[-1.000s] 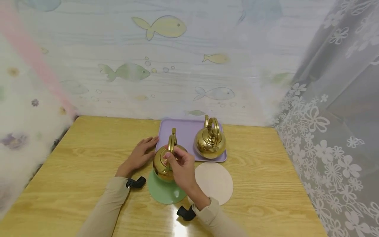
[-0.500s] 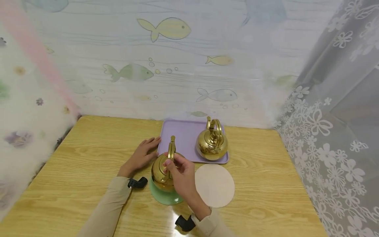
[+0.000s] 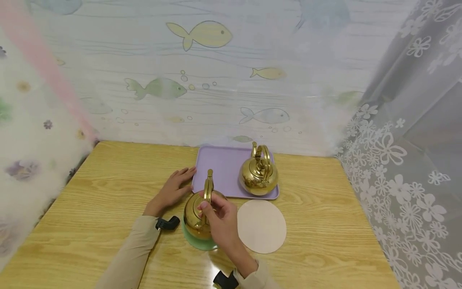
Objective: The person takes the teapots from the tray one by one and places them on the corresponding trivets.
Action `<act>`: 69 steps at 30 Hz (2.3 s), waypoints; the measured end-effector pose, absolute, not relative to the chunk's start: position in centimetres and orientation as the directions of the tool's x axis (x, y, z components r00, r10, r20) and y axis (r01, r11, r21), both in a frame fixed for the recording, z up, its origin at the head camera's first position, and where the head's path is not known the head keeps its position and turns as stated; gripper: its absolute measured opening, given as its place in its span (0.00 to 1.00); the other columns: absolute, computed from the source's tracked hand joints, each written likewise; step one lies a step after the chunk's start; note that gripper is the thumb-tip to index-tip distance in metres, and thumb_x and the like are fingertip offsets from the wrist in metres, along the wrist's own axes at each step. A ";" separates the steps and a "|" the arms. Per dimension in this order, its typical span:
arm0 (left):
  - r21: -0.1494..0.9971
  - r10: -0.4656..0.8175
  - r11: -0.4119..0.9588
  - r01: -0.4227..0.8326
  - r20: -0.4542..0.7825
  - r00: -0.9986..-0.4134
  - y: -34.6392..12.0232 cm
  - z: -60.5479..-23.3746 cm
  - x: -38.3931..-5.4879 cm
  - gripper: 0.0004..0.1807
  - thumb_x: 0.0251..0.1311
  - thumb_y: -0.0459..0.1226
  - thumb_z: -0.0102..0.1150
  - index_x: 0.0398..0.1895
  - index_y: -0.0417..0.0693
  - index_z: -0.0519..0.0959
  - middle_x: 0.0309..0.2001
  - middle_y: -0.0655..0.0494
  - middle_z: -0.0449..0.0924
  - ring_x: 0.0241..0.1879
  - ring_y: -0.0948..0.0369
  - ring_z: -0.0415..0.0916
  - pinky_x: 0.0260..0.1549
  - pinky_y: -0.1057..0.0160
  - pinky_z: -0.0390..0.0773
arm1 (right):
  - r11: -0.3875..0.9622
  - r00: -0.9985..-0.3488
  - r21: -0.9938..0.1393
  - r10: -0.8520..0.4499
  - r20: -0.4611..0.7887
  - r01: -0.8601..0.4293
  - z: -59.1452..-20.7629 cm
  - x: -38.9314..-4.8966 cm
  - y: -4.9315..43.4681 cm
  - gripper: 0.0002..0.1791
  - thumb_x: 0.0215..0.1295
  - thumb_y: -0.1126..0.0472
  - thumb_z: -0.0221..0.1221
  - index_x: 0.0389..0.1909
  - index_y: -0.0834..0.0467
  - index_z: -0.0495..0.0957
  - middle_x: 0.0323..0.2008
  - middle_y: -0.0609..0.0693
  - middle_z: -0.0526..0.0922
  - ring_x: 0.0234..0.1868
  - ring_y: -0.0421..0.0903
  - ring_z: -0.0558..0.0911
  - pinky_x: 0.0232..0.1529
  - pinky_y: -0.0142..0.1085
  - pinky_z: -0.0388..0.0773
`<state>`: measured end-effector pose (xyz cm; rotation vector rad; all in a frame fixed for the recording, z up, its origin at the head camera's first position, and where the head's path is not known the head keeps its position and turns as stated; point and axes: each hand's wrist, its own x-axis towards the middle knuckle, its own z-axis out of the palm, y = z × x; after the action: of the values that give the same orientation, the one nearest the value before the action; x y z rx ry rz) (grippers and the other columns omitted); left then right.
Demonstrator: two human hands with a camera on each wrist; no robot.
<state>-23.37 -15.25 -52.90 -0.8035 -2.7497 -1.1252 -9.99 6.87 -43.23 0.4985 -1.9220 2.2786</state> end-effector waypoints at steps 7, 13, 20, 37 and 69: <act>0.643 0.443 0.592 0.486 0.244 -0.863 -15.2 -52.8 -23.3 0.33 0.70 0.42 0.56 0.75 0.38 0.66 0.76 0.45 0.63 0.77 0.39 0.54 0.77 0.38 0.43 | -0.204 -0.930 -0.926 -0.123 0.347 -0.319 -43.3 -9.3 7.2 0.15 0.73 0.73 0.54 0.52 0.82 0.76 0.33 0.49 0.85 0.33 0.38 0.84 0.35 0.33 0.87; 0.633 0.445 0.585 0.506 0.270 -0.854 -15.1 -52.7 -23.1 0.32 0.69 0.40 0.57 0.74 0.36 0.66 0.75 0.42 0.64 0.76 0.36 0.55 0.76 0.35 0.44 | -0.209 -0.939 -0.933 -0.123 0.322 -0.293 -43.3 -8.4 7.3 0.15 0.73 0.73 0.54 0.52 0.83 0.75 0.33 0.45 0.85 0.31 0.38 0.84 0.36 0.31 0.86; 0.621 0.448 0.584 0.523 0.291 -0.845 -15.2 -53.0 -23.1 0.32 0.70 0.38 0.56 0.74 0.35 0.66 0.75 0.41 0.64 0.75 0.36 0.56 0.75 0.34 0.45 | -0.208 -0.920 -0.918 -0.132 0.369 -0.339 -43.9 -7.8 7.2 0.13 0.72 0.75 0.54 0.51 0.82 0.76 0.33 0.41 0.84 0.31 0.37 0.83 0.34 0.30 0.85; 0.608 0.449 0.602 0.518 0.279 -0.849 -15.3 -52.8 -23.3 0.32 0.70 0.41 0.56 0.74 0.36 0.66 0.75 0.43 0.64 0.75 0.37 0.55 0.76 0.36 0.45 | -0.253 -0.911 -0.905 -0.150 0.384 -0.340 -44.3 -8.4 7.3 0.17 0.71 0.72 0.58 0.51 0.85 0.74 0.33 0.41 0.86 0.30 0.35 0.83 0.33 0.27 0.84; 0.620 0.445 0.605 0.501 0.259 -0.857 -15.3 -53.2 -23.5 0.33 0.69 0.42 0.55 0.75 0.39 0.66 0.76 0.46 0.64 0.77 0.40 0.55 0.78 0.40 0.44 | 0.186 -0.886 -0.914 -0.375 0.272 -0.360 -42.8 -7.8 13.3 0.15 0.74 0.68 0.56 0.57 0.61 0.81 0.44 0.56 0.88 0.46 0.42 0.85 0.44 0.36 0.85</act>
<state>-23.52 -15.26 -53.20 -0.8095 -2.7433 -1.0969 -7.82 13.28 -42.85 0.7516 -2.4293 1.8663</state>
